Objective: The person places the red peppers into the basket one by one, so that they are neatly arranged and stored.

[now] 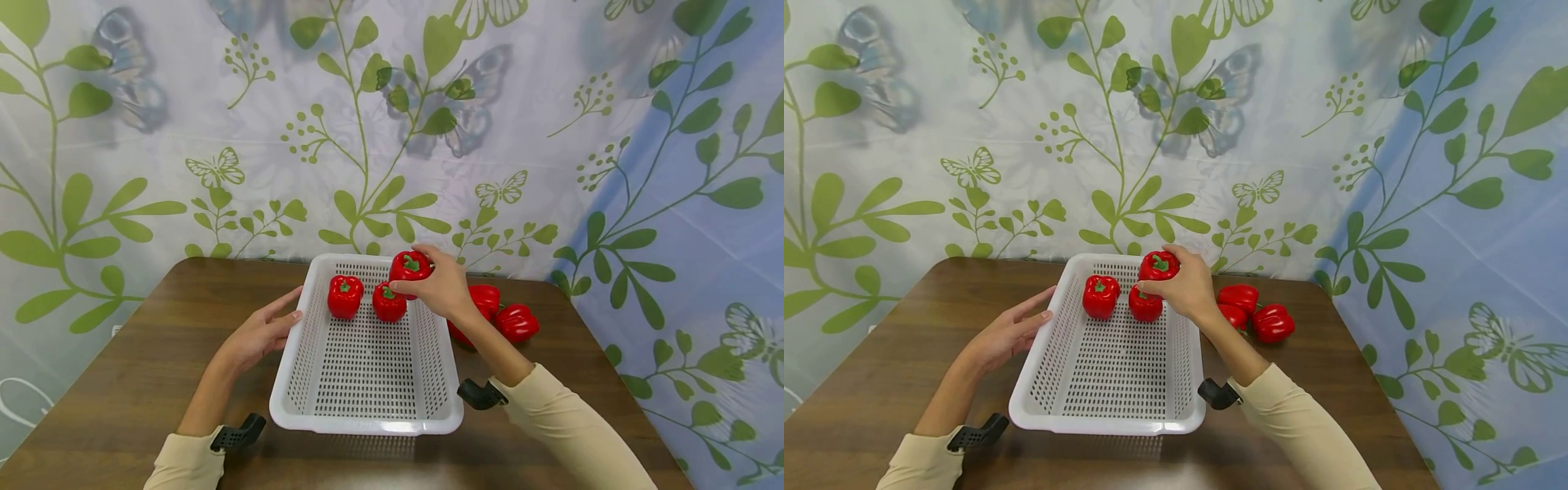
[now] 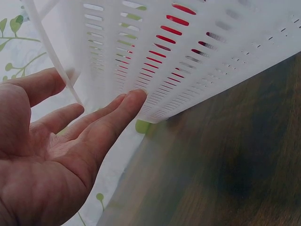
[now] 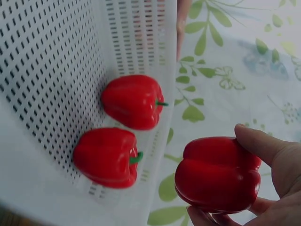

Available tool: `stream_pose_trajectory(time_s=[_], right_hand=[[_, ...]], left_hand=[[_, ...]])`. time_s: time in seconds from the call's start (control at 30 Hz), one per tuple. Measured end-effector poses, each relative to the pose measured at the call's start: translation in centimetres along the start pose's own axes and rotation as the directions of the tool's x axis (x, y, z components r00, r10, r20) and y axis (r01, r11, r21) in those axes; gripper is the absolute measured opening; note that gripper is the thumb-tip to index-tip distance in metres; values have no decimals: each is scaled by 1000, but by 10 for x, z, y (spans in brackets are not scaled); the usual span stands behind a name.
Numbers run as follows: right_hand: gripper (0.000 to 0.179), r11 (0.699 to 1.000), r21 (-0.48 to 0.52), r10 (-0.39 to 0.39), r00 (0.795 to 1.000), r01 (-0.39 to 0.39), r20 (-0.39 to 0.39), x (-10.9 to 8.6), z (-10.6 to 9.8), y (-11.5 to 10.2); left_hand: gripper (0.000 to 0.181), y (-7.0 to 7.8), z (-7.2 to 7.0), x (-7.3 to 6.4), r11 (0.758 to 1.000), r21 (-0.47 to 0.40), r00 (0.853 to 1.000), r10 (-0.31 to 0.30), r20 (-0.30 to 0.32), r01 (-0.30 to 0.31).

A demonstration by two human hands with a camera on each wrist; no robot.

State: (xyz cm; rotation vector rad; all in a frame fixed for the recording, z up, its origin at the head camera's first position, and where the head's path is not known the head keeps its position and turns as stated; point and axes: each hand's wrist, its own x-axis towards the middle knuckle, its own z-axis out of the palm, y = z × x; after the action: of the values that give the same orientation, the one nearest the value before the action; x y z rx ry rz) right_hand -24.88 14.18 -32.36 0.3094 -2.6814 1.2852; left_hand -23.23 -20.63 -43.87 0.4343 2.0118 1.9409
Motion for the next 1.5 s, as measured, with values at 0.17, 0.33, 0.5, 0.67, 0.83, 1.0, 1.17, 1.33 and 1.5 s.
stream_pose_trajectory(time_s=[0.17, 0.33, 0.5, 0.67, 0.83, 1.0, 1.17, 1.33, 1.5], right_hand=[[78, 999, 8, -39, 999, 39, 7, 2, 13, -8], [74, 999, 1, -50, 998, 50, 23, 3, 28, -14], [74, 998, -26, -63, 996, 65, 66, 4, 45, -18], [72, 990, -76, -113, 988, 122, 109, 3, 61, -21], [73, 981, -121, -127, 976, 150, 175, 2, 74, -23], [75, 974, -160, -114, 961, 158, 251, 3, 84, -24], [74, 961, -219, -96, 946, 169, 309, 4, 92, -23], [75, 955, -247, -73, 937, 165, 342, 3, 99, -22], [74, 951, -267, -46, 929, 152, 367, 2, 107, -21]], left_hand=[[66, -1, 0, 1, 1000, 6, 1000, 0, -3, 0], [66, -1, 0, 1, 1000, 10, 1000, 4, 1, -4], [65, -1, -1, 1, 1000, 8, 1000, 6, 3, -6], [65, -1, -2, 1, 1000, 20, 1000, 5, -3, -5], [66, 0, -1, 0, 999, 34, 1000, 6, -7, -6], [66, 1, 0, 0, 999, 39, 1000, 2, -10, -1], [67, 1, -1, -1, 999, 41, 1000, 1, -7, -1], [67, 0, -1, 0, 999, 39, 1000, 1, -3, -1], [66, 0, -2, 0, 1000, 29, 1000, -3, -2, 3]])
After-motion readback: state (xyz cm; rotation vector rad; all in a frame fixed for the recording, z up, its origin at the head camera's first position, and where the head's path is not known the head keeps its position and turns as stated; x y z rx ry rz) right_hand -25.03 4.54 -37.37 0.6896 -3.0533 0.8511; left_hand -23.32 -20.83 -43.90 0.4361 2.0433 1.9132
